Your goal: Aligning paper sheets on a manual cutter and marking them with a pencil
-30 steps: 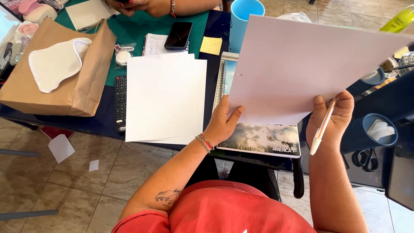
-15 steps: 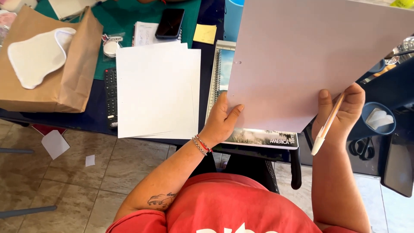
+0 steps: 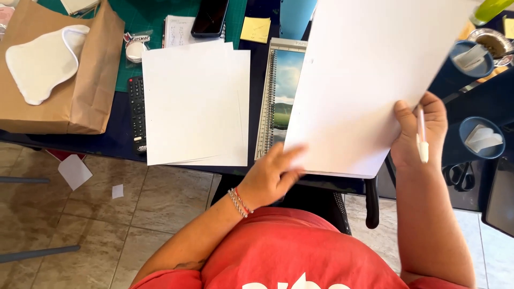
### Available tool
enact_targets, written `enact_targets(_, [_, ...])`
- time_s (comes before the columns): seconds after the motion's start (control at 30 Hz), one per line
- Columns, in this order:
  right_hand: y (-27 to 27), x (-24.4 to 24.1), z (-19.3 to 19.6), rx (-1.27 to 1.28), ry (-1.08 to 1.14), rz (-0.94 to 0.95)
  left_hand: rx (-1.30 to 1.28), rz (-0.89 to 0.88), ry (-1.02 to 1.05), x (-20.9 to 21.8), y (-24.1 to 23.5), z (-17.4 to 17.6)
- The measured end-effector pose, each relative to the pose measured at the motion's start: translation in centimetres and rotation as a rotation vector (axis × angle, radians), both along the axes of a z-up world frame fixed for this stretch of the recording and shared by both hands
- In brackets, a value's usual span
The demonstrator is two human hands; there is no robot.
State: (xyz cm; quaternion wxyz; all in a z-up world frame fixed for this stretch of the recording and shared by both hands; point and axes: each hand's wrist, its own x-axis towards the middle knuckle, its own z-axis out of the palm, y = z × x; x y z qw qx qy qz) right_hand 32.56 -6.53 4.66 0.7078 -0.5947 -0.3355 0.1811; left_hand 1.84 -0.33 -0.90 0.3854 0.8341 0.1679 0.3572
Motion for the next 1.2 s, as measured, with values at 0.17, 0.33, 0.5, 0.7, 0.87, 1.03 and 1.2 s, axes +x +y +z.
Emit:
enact_targets(0.17, [0.4,0.8,-2.0,-0.175,0.131,0.042,0.278,0.072,0.114,-0.9,-1.0,-1.1])
enact_targets(0.33, [0.5,1.0,-3.0,-0.36,0.229,0.036,0.589,0.179,0.221,-1.2,-1.0,-0.7])
enact_targets(0.5, [0.7,1.8,-4.6,-0.462,0.257,-0.009,0.796,0.263,0.267,-1.0,-0.6,-1.6])
enact_targets(0.7, [1.3,2.0,-4.0,-0.528,0.254,-0.026,0.815,0.27,0.34,-0.4,-0.2,-2.1])
enact_targets(0.87, [0.7,1.1,-2.2,-0.308,-0.422,-0.11,0.761,0.245,0.388,-0.4,-0.1,-2.4])
enact_targets(1.03, [3.0,-2.6,-1.7,-0.228,-0.464,0.125,0.699,0.222,0.361,-0.4,-0.1,-1.8])
enact_targets(1.2, [6.8,-8.3,-1.9,-0.378,-0.12,0.5,0.661,0.214,0.343,-0.4,-0.2,-1.3])
